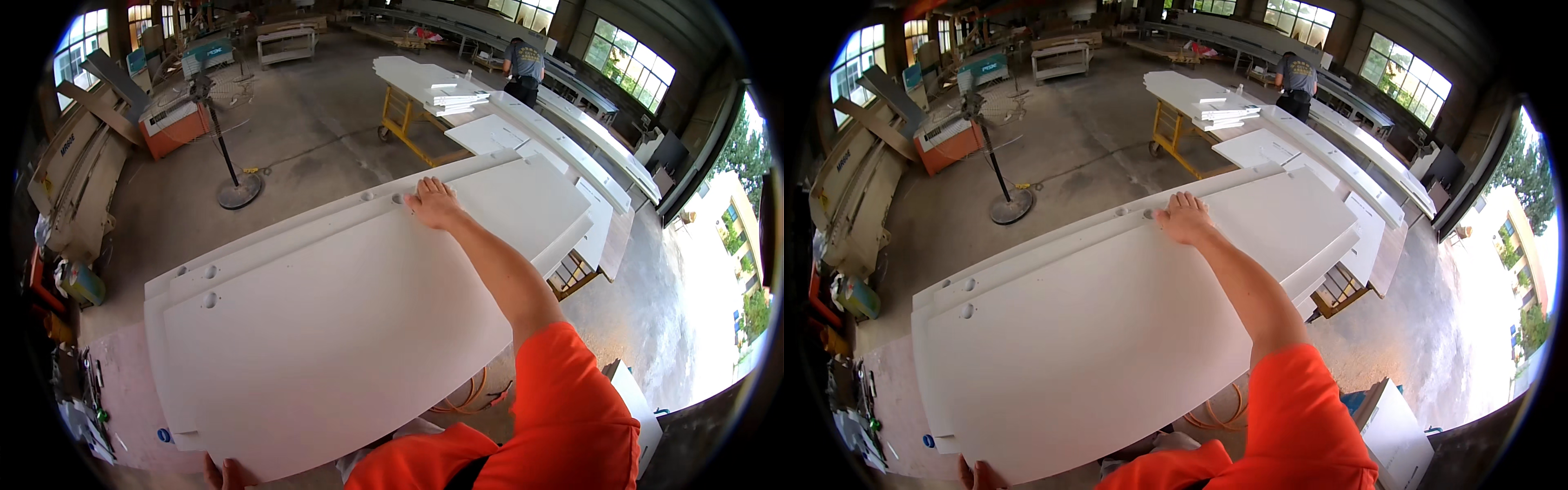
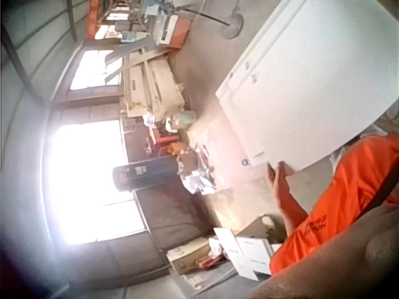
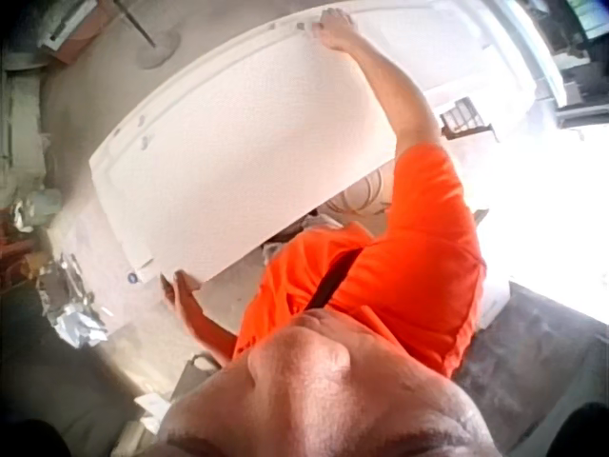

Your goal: The person wipes the surface of white rectangular panels with a cloth. They handle the panels one at a time, wiping both sides, and then stack them on a nearby table.

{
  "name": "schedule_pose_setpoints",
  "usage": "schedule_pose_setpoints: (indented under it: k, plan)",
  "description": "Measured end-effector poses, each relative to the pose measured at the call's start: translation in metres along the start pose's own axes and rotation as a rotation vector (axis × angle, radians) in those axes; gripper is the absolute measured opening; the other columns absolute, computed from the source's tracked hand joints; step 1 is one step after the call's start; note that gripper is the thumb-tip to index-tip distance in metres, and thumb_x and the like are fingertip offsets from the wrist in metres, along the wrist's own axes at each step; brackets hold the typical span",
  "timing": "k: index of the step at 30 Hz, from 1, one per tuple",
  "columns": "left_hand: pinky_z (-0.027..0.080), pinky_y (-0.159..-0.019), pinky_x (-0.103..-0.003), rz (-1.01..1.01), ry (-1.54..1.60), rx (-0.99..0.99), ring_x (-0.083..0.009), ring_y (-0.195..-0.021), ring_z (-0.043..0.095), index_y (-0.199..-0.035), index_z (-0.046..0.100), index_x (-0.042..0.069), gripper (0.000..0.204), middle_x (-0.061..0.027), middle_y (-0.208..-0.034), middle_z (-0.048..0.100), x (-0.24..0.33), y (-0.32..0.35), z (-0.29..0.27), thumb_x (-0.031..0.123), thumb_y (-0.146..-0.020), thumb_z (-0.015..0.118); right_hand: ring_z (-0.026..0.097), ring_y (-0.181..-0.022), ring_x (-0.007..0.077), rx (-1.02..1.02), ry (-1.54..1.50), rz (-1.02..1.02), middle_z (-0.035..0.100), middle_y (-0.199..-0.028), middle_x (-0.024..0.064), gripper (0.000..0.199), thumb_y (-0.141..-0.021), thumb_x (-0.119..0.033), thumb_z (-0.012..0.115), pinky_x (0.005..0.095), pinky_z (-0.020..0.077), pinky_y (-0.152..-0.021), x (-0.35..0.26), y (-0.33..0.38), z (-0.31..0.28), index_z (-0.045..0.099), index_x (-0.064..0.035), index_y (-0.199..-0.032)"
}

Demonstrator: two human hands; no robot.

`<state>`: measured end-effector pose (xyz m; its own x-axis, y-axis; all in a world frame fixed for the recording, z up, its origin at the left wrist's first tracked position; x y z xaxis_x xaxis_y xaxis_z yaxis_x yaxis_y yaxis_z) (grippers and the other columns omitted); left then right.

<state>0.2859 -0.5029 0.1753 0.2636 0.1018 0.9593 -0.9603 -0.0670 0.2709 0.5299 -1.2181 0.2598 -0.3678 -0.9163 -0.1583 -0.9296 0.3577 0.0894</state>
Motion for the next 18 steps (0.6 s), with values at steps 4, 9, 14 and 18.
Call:
schedule_pose_setpoints:
  k: [4, 9, 14, 18]
  plan:
    - [0.042, -0.06, -0.028, 0.065, -0.003, 0.075, -0.0089, -0.067, 0.048, -0.158, 0.038, -0.001, 0.062, 0.0019, -0.078, 0.055, 0.019, 0.008, 0.02, 0.009, -0.102, 0.065, 0.016, -0.16, 0.0308, 0.083, 0.038, -0.068, 0.023, -0.17, 0.0174, 0.081, -0.108, -0.056, 0.031, 0.044, 0.0138, -0.13, 0.012, 0.016, 0.02, 0.021, 0.0044, -0.162]
    - [0.039, -0.057, -0.028, 0.102, -0.001, 0.066, -0.0087, -0.064, 0.044, -0.158, 0.038, 0.002, 0.063, 0.003, -0.074, 0.049, 0.026, 0.012, 0.034, 0.008, -0.102, 0.065, 0.009, -0.162, 0.0297, -0.023, 0.03, -0.295, 0.015, -0.173, 0.0176, 0.082, -0.109, -0.058, 0.026, 0.0416, 0.0099, -0.131, -0.02, 0.042, 0.019, 0.016, 0.0034, -0.164]
    - [0.048, -0.063, -0.028, 0.076, -0.052, 0.183, -0.0132, -0.088, 0.06, -0.158, 0.041, 0.006, 0.065, -0.0049, -0.102, 0.064, 0.016, 0.015, 0.015, 0.012, -0.1, 0.07, 0.011, -0.162, 0.029, -0.006, 0.025, -0.227, 0.017, -0.173, 0.0169, 0.082, -0.109, -0.058, 0.026, 0.0417, 0.0125, -0.13, -0.011, 0.045, 0.023, 0.02, 0.0034, -0.163]
    - [0.052, -0.066, -0.03, 0.065, -0.067, 0.213, -0.016, -0.096, 0.062, -0.158, 0.042, 0.006, 0.066, -0.008, -0.113, 0.066, -0.002, 0.012, -0.005, 0.014, -0.099, 0.072, 0.011, -0.162, 0.0291, 0.04, 0.084, -0.189, 0.017, -0.173, 0.0168, 0.084, -0.108, -0.059, 0.027, 0.0424, 0.0122, -0.13, 0.015, 0.037, 0.014, 0.019, 0.0037, -0.163]
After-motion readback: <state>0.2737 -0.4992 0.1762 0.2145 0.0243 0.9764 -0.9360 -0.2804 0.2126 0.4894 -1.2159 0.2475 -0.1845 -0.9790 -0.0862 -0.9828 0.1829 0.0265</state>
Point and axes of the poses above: each hand's wrist, its own y-axis away from the middle knuckle, its own z-axis out of the palm, x = y × z, the point moved 8 cm from there along -y, towards the middle knuckle
